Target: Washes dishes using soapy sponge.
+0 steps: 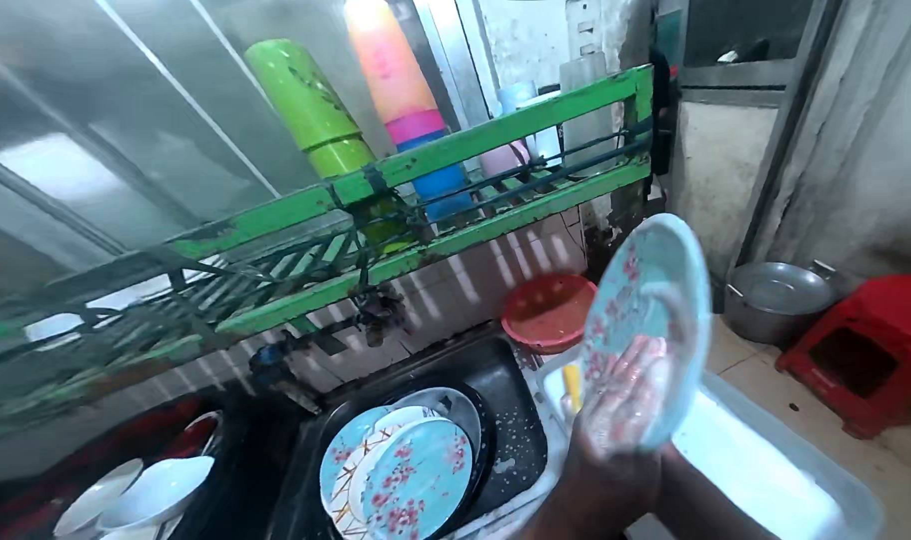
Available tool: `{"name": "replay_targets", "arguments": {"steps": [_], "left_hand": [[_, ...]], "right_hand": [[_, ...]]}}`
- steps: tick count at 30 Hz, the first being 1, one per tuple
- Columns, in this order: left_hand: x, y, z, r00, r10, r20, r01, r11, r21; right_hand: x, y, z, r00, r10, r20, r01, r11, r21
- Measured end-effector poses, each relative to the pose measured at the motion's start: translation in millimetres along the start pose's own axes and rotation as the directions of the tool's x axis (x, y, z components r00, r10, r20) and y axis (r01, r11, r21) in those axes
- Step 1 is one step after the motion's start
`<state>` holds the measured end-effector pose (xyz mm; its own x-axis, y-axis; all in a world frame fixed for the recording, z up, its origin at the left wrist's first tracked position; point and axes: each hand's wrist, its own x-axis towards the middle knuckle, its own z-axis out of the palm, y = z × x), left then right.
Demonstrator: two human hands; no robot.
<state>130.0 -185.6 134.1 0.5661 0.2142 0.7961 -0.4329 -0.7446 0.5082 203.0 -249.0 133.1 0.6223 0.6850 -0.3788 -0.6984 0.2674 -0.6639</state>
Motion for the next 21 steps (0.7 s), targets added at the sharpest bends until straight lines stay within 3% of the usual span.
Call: {"name": "replay_targets", "arguments": {"steps": [1, 2, 3, 5, 6, 8, 9, 11, 13, 15, 17, 19, 21], "left_hand": [[2, -11, 3, 0.997, 0.071, 0.029, -0.073, 0.994, 0.076], [1, -16, 2, 1.0, 0.012, 0.009, -0.013, 0.998, 0.057], [0, -16, -3, 0.987, -0.15, -0.049, 0.149, 0.988, -0.03], [0, -16, -24, 0.869, -0.471, -0.151, 0.463, 0.882, -0.085], [-1, -20, -38, 0.778, -0.596, -0.2, 0.593, 0.801, -0.08], [-5, -39, -68, 0.552, -0.754, -0.357, 0.734, 0.642, -0.222], [-9, -49, -84, 0.432, -0.797, -0.422, 0.717, 0.587, -0.376], [-20, -65, -118, 0.236, -0.847, -0.476, 0.571, 0.517, -0.638], [-31, -71, -147, 0.139, -0.865, -0.482, 0.443, 0.489, -0.751], [-41, -72, -167, 0.103, -0.851, -0.515, 0.384, 0.512, -0.769], [-48, -70, -181, 0.104, -0.805, -0.584, 0.45, 0.562, -0.694], [-55, -71, -191, 0.2, -0.723, -0.661, 0.704, 0.575, -0.416], [-68, -76, -197, 0.36, -0.749, -0.556, 0.918, 0.391, 0.068]], "right_hand": [[-10, 1, 11, 0.999, 0.032, 0.006, -0.032, 0.999, -0.037], [-7, 8, 12, 0.999, 0.026, 0.03, -0.025, 0.999, -0.028], [10, 23, 1, 0.994, -0.016, 0.11, 0.021, 0.999, -0.045], [32, 31, -20, 0.988, -0.036, 0.148, 0.078, 0.953, -0.292], [35, 24, -27, 0.993, -0.049, 0.108, 0.099, 0.844, -0.527], [42, 6, -46, 0.992, -0.088, 0.085, 0.116, 0.45, -0.885], [45, 2, -62, 0.98, -0.149, 0.132, 0.166, 0.247, -0.955], [51, 0, -103, 0.915, -0.29, 0.282, 0.287, -0.027, -0.958], [59, -1, -131, 0.87, -0.335, 0.363, 0.318, -0.184, -0.93], [59, -2, -136, 0.892, -0.296, 0.34, 0.27, -0.253, -0.929], [50, -6, -118, 0.956, -0.17, 0.24, 0.176, -0.323, -0.93], [35, -10, -89, 0.994, 0.0, 0.113, 0.104, -0.379, -0.919], [41, -4, -96, 0.995, 0.072, 0.066, 0.092, -0.467, -0.879]]}}
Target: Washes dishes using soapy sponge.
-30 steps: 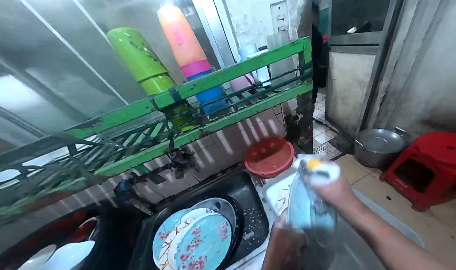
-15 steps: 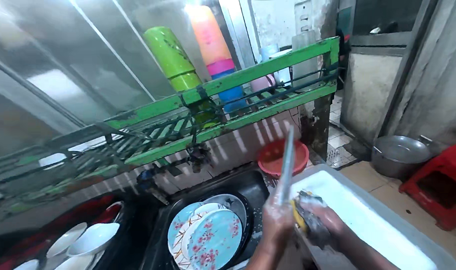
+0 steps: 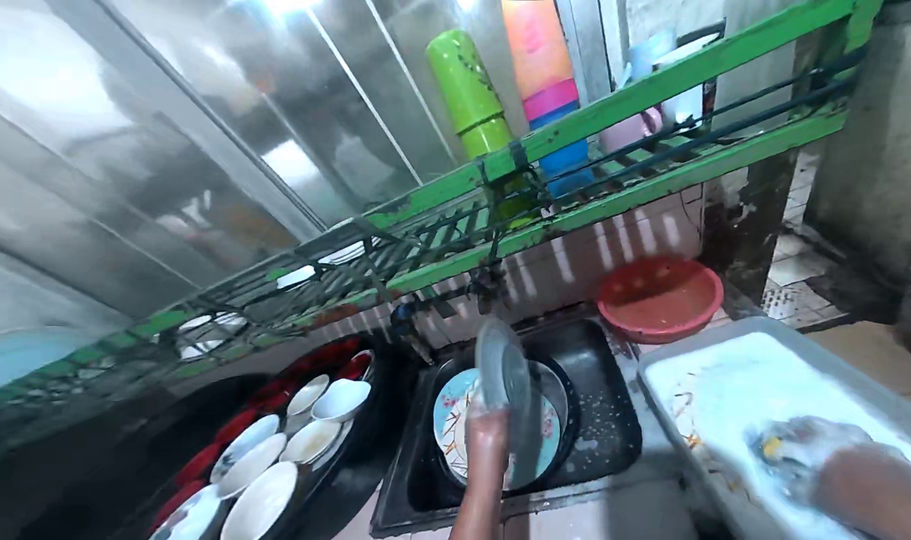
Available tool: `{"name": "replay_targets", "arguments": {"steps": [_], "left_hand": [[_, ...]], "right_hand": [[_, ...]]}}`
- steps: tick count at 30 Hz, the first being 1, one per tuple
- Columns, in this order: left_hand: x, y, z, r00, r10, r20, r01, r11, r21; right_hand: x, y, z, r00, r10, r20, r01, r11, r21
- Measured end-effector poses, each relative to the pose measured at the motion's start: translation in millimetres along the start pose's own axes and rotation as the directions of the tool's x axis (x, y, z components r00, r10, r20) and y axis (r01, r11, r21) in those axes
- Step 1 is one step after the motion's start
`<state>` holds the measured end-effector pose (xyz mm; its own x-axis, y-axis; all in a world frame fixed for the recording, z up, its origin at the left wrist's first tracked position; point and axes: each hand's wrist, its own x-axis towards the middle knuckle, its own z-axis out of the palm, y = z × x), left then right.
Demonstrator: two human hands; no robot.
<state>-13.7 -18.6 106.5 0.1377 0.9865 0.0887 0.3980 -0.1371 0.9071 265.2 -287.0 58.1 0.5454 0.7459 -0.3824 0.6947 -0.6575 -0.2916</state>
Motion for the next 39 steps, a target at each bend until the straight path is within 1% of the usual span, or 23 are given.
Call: {"name": "replay_targets", "arguments": {"steps": [1, 2, 3, 5, 7, 8, 9, 10, 12, 13, 15, 16, 17, 18, 20, 22, 26, 29, 31, 33, 35, 37, 39], "left_hand": [[0, -10, 1, 0.992, 0.026, 0.127, -0.06, 0.959, 0.275], [1, -24, 4, 0.969, 0.012, 0.246, -0.135, 0.861, 0.491], [1, -43, 7, 0.946, -0.035, 0.322, -0.19, 0.744, 0.64], [0, -83, 13, 0.916, -0.166, 0.365, -0.215, 0.563, 0.798], [4, -117, 17, 0.884, -0.265, 0.386, -0.236, 0.459, 0.857], [9, -126, 21, 0.859, -0.312, 0.406, -0.245, 0.446, 0.861], [14, -126, 27, 0.846, -0.314, 0.431, -0.264, 0.456, 0.85], [16, -117, 36, 0.851, -0.25, 0.462, -0.299, 0.492, 0.817], [11, -67, 63, 0.841, -0.015, 0.542, -0.417, 0.62, 0.664], [4, -36, 81, 0.802, 0.112, 0.587, -0.502, 0.661, 0.558], [-17, 18, 122, 0.673, 0.266, 0.69, -0.657, 0.645, 0.392], [-29, 38, 144, 0.603, 0.271, 0.75, -0.713, 0.606, 0.353], [-40, 52, 164, 0.539, 0.215, 0.814, -0.748, 0.566, 0.346], [-48, 61, 184, 0.501, 0.117, 0.858, -0.76, 0.534, 0.371], [-58, 61, 219, 0.494, -0.066, 0.867, -0.731, 0.508, 0.455], [-61, 61, 236, 0.52, -0.14, 0.843, -0.688, 0.516, 0.51], [-54, 57, 242, 0.615, -0.103, 0.782, -0.58, 0.612, 0.537], [-57, 58, 240, 0.666, -0.056, 0.744, -0.535, 0.659, 0.528], [-56, 58, 237, 0.705, -0.003, 0.71, -0.467, 0.751, 0.467], [-50, 56, 232, 0.728, 0.007, 0.686, -0.296, 0.905, 0.305], [-49, 58, 222, 0.713, -0.06, 0.698, -0.036, 0.992, 0.122], [-56, 66, 205, 0.658, -0.141, 0.74, 0.184, 0.983, 0.023], [-70, 75, 190, 0.604, -0.187, 0.775, 0.338, 0.941, -0.036]], "right_hand": [[7, 7, 8, 1.0, 0.012, 0.004, -0.012, 0.999, -0.033], [12, 11, 13, 1.0, 0.027, 0.0, -0.027, 0.999, -0.045], [15, 13, 13, 0.999, 0.04, -0.007, -0.041, 0.998, -0.04], [18, 19, 13, 0.997, 0.064, -0.042, -0.064, 0.998, 0.004], [17, 25, 12, 0.991, 0.086, -0.102, -0.079, 0.994, 0.072], [17, 29, 12, 0.986, 0.093, -0.139, -0.079, 0.992, 0.099], [18, 33, 14, 0.98, 0.106, -0.169, -0.086, 0.989, 0.12], [19, 34, 13, 0.978, 0.131, -0.164, -0.105, 0.982, 0.155], [22, 34, 10, 0.979, 0.188, -0.084, -0.163, 0.957, 0.239], [22, 32, 7, 0.978, 0.205, -0.042, -0.187, 0.946, 0.265], [20, 29, 4, 0.97, 0.244, -0.002, -0.234, 0.931, 0.279], [19, 29, 4, 0.967, 0.255, 0.001, -0.245, 0.928, 0.282], [20, 29, 5, 0.965, 0.262, -0.005, -0.25, 0.927, 0.281], [20, 29, 6, 0.966, 0.259, -0.006, -0.247, 0.928, 0.278], [19, 29, 6, 0.971, 0.239, -0.005, -0.23, 0.938, 0.261], [21, 33, 7, 0.977, 0.214, -0.024, -0.201, 0.948, 0.246], [28, 39, 11, 0.977, 0.205, -0.051, -0.183, 0.943, 0.278], [24, 38, 7, 0.976, 0.213, -0.044, -0.189, 0.931, 0.313], [28, 39, 9, 0.974, 0.217, -0.068, -0.183, 0.925, 0.332], [29, 40, 11, 0.968, 0.236, -0.084, -0.19, 0.91, 0.368], [29, 38, 9, 0.964, 0.249, -0.094, -0.188, 0.886, 0.424], [32, 37, 9, 0.959, 0.257, -0.118, -0.169, 0.857, 0.486], [31, 31, 8, 0.948, 0.289, -0.133, -0.169, 0.812, 0.558]]}}
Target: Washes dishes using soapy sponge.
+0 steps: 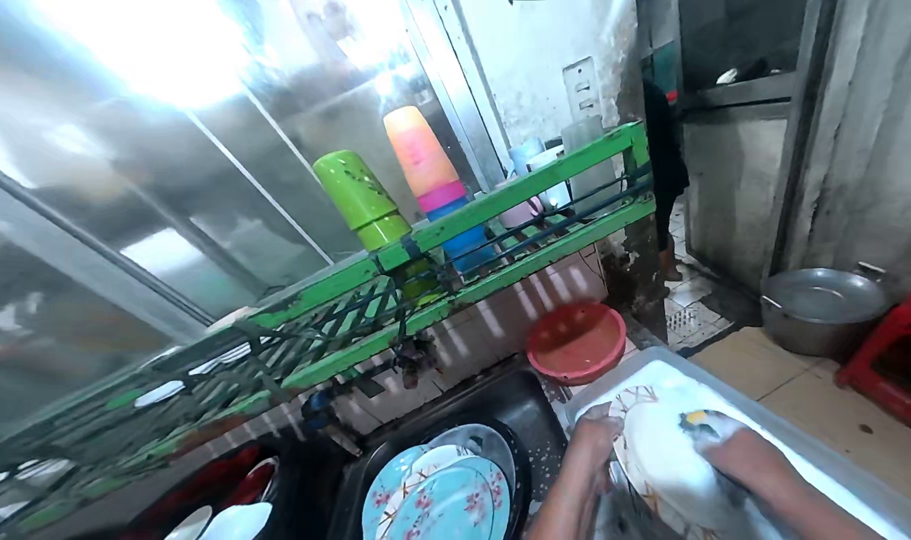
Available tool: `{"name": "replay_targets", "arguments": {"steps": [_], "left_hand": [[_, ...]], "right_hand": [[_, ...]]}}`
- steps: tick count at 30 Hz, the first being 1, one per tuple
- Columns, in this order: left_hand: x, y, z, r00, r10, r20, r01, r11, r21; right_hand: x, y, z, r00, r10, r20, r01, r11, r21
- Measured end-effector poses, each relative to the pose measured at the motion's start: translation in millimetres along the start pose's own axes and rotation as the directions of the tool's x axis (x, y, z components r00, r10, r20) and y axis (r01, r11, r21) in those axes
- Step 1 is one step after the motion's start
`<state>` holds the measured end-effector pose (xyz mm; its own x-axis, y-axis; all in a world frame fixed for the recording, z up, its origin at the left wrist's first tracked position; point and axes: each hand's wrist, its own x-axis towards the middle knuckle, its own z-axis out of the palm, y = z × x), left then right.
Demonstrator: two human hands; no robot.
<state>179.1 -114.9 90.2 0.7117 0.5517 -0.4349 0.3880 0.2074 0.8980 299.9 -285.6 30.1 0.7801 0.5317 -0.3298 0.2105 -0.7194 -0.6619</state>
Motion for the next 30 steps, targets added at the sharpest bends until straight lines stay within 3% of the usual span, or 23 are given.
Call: {"name": "replay_targets", "arguments": {"steps": [3, 6, 8, 10, 12, 13, 15, 17, 18, 19, 21, 23, 25, 27, 29, 30], "left_hand": [[-24, -1, 5, 0.991, -0.024, 0.131, 0.041, 0.991, -0.129], [-50, 1, 12, 0.993, -0.017, 0.113, 0.021, 0.999, -0.027], [-67, -9, 16, 0.99, 0.116, 0.077, -0.11, 0.991, -0.081], [-80, -11, 13, 0.951, 0.244, 0.191, -0.228, 0.968, -0.101], [-96, -8, 11, 0.946, 0.23, 0.231, -0.21, 0.972, -0.11], [-102, -5, 9, 0.955, 0.175, 0.239, -0.152, 0.982, -0.11], [-106, 0, 2, 0.966, 0.063, 0.252, -0.028, 0.99, -0.138], [-99, 1, -6, 0.956, 0.059, 0.288, 0.012, 0.971, -0.238], [-97, 3, -9, 0.959, 0.077, 0.272, -0.001, 0.963, -0.269], [-98, 5, -11, 0.964, 0.098, 0.246, -0.026, 0.959, -0.281], [-106, 9, -11, 0.976, 0.095, 0.197, -0.04, 0.962, -0.269], [-112, 9, -10, 0.979, 0.085, 0.186, -0.03, 0.96, -0.28], [-114, 7, -12, 0.982, 0.044, 0.186, 0.019, 0.946, -0.323], [-111, 4, -17, 0.961, 0.02, 0.277, 0.074, 0.943, -0.325], [-100, -1, -20, 0.928, 0.066, 0.366, 0.064, 0.941, -0.333], [-98, -1, -18, 0.937, 0.086, 0.34, 0.041, 0.936, -0.35]], "right_hand": [[-19, -27, 6, 0.995, -0.096, 0.006, 0.093, 0.976, 0.195], [-37, -63, 21, 0.957, -0.274, -0.09, 0.287, 0.864, 0.413], [-26, -71, 19, 0.942, -0.266, -0.205, 0.333, 0.821, 0.463], [0, -65, 5, 0.945, -0.152, -0.29, 0.267, 0.869, 0.416], [11, -63, -7, 0.947, -0.061, -0.316, 0.179, 0.916, 0.359], [8, -66, -9, 0.941, -0.083, -0.327, 0.199, 0.92, 0.338], [-14, -76, -3, 0.905, -0.273, -0.327, 0.381, 0.862, 0.334], [-40, -93, 12, 0.77, -0.541, -0.337, 0.634, 0.708, 0.311], [-45, -99, 17, 0.696, -0.622, -0.359, 0.717, 0.632, 0.295], [-41, -101, 17, 0.677, -0.633, -0.376, 0.735, 0.604, 0.308], [-20, -95, 4, 0.752, -0.511, -0.416, 0.646, 0.697, 0.313], [-1, -88, -14, 0.866, -0.265, -0.425, 0.42, 0.846, 0.328], [-5, -81, -18, 0.874, -0.248, -0.418, 0.392, 0.868, 0.306], [-30, -84, -5, 0.815, -0.433, -0.386, 0.553, 0.782, 0.289], [-51, -94, 15, 0.656, -0.634, -0.41, 0.745, 0.631, 0.216], [-53, -96, 19, 0.624, -0.664, -0.412, 0.774, 0.597, 0.209]]}}
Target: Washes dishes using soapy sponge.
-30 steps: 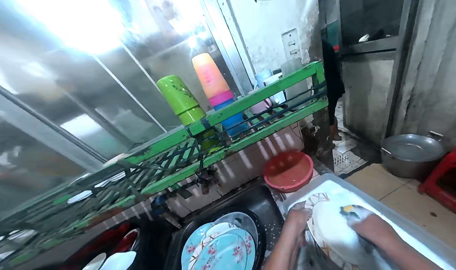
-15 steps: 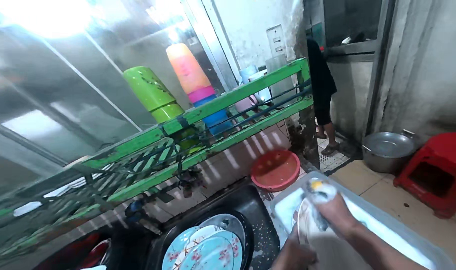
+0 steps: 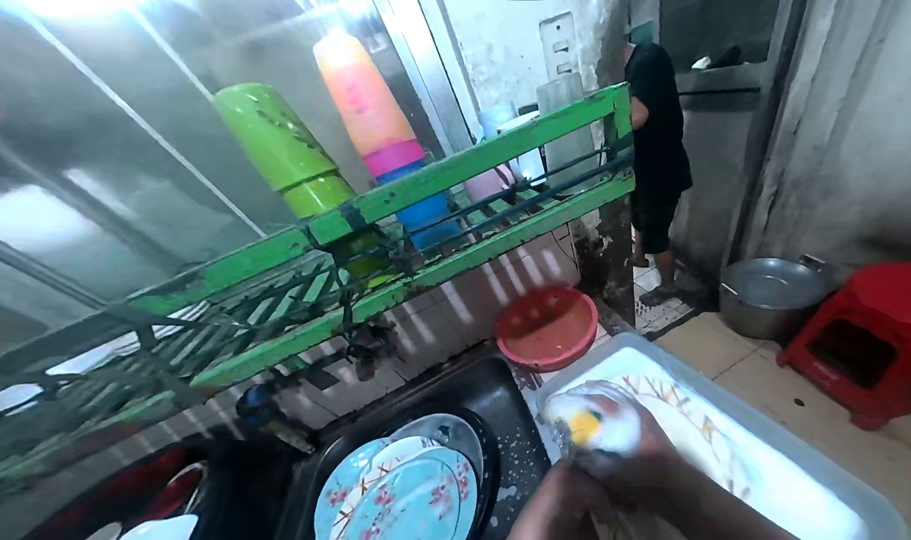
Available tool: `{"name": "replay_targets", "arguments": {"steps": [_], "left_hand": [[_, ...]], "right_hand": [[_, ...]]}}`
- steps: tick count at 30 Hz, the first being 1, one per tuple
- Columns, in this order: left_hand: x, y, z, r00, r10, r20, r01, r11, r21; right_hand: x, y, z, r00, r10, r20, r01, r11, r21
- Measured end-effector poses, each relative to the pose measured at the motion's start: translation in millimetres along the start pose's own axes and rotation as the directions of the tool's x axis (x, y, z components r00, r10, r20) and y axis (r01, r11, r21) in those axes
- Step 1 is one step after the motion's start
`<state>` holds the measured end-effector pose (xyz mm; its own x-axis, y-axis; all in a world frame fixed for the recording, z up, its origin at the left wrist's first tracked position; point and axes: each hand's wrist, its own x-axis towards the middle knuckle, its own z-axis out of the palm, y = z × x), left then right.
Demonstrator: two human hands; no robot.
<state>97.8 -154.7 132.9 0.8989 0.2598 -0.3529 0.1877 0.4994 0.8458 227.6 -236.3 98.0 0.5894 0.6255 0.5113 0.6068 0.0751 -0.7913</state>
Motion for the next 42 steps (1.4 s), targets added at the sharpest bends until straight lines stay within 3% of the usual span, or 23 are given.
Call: {"name": "replay_targets", "arguments": {"steps": [2, 4, 5, 7, 9, 11, 12, 14, 16, 21, 23, 25, 26, 27, 28, 29, 31, 33, 35, 37, 39, 40, 42], "left_hand": [[-3, 1, 10, 0.991, 0.028, -0.133, -0.029, 1.0, -0.005], [-3, -4, 16, 0.966, 0.059, -0.25, -0.072, 0.996, -0.044], [1, -8, 16, 0.95, 0.086, -0.301, -0.108, 0.993, -0.056], [13, -12, 11, 0.917, 0.178, -0.357, -0.205, 0.978, -0.04], [21, -3, -2, 0.855, 0.338, -0.394, -0.36, 0.933, 0.019], [24, 18, -18, 0.827, 0.44, -0.349, -0.51, 0.849, -0.14], [22, 26, -26, 0.827, 0.462, -0.321, -0.539, 0.814, -0.216], [16, 29, -35, 0.834, 0.468, -0.292, -0.544, 0.789, -0.285], [13, 18, -29, 0.854, 0.424, -0.301, -0.501, 0.827, -0.256], [8, -13, -1, 0.832, 0.297, -0.468, -0.31, 0.949, 0.052], [-3, -11, 4, 0.821, 0.351, -0.451, -0.336, 0.935, 0.115], [-17, -5, 6, 0.771, 0.5, -0.395, -0.409, 0.863, 0.295], [-18, -4, 2, 0.711, 0.589, -0.385, -0.455, 0.802, 0.386], [-13, -3, -1, 0.618, 0.655, -0.436, -0.486, 0.754, 0.443], [-7, 1, -7, 0.575, 0.662, -0.482, -0.51, 0.75, 0.421], [0, 7, -16, 0.598, 0.616, -0.512, -0.503, 0.787, 0.359], [9, 19, -34, 0.719, 0.382, -0.581, -0.401, 0.91, 0.101], [12, 28, -46, 0.833, 0.166, -0.527, -0.323, 0.92, -0.22], [13, 34, -48, 0.869, 0.132, -0.476, -0.348, 0.848, -0.4], [15, 30, -43, 0.903, 0.164, -0.398, -0.335, 0.847, -0.412], [21, 18, -25, 0.932, 0.154, -0.328, -0.267, 0.904, -0.333], [25, 10, -14, 0.948, 0.146, -0.282, -0.222, 0.94, -0.259], [31, -10, 6, 0.963, 0.146, -0.226, -0.161, 0.986, -0.048]], "right_hand": [[8, 18, -9, 0.976, 0.218, -0.016, -0.217, 0.975, 0.041], [21, 41, -21, 0.886, 0.452, -0.104, -0.455, 0.891, -0.004], [24, 48, -20, 0.863, 0.485, -0.145, -0.493, 0.869, -0.029], [13, 34, -2, 0.916, 0.381, -0.124, -0.388, 0.921, -0.038], [-14, 2, 24, 0.992, 0.109, -0.062, -0.109, 0.994, 0.001], [-25, -4, 30, 0.998, -0.045, 0.032, 0.046, 0.999, -0.029], [-23, 8, 25, 0.996, -0.05, 0.072, 0.059, 0.989, -0.133], [-4, 38, 7, 0.98, 0.131, 0.15, -0.079, 0.948, -0.309], [9, 43, 0, 0.953, 0.282, 0.115, -0.223, 0.903, -0.366], [5, 6, 31, 0.989, 0.142, 0.045, -0.138, 0.987, -0.086], [21, 19, 16, 0.942, 0.337, -0.002, -0.336, 0.939, 0.07], [36, 26, -8, 0.814, 0.571, -0.103, -0.525, 0.801, 0.289], [40, 25, -18, 0.741, 0.658, -0.136, -0.55, 0.71, 0.439], [43, 21, -26, 0.707, 0.687, -0.17, -0.493, 0.651, 0.577], [44, 16, -33, 0.709, 0.675, -0.206, -0.382, 0.612, 0.692], [44, 13, -41, 0.746, 0.628, -0.222, -0.237, 0.561, 0.793], [43, 8, -60, 0.859, 0.47, -0.203, -0.031, 0.443, 0.896], [38, 12, -80, 0.926, 0.367, -0.089, -0.08, 0.423, 0.903], [26, 29, -90, 0.901, 0.432, 0.037, -0.301, 0.56, 0.772], [18, 38, -85, 0.791, 0.611, 0.021, -0.587, 0.749, 0.307], [18, 39, -59, 0.743, 0.668, -0.045, -0.67, 0.742, -0.039], [13, 32, -45, 0.778, 0.627, -0.039, -0.627, 0.771, -0.11], [-2, 10, -18, 0.918, 0.394, 0.033, -0.386, 0.911, -0.141]]}}
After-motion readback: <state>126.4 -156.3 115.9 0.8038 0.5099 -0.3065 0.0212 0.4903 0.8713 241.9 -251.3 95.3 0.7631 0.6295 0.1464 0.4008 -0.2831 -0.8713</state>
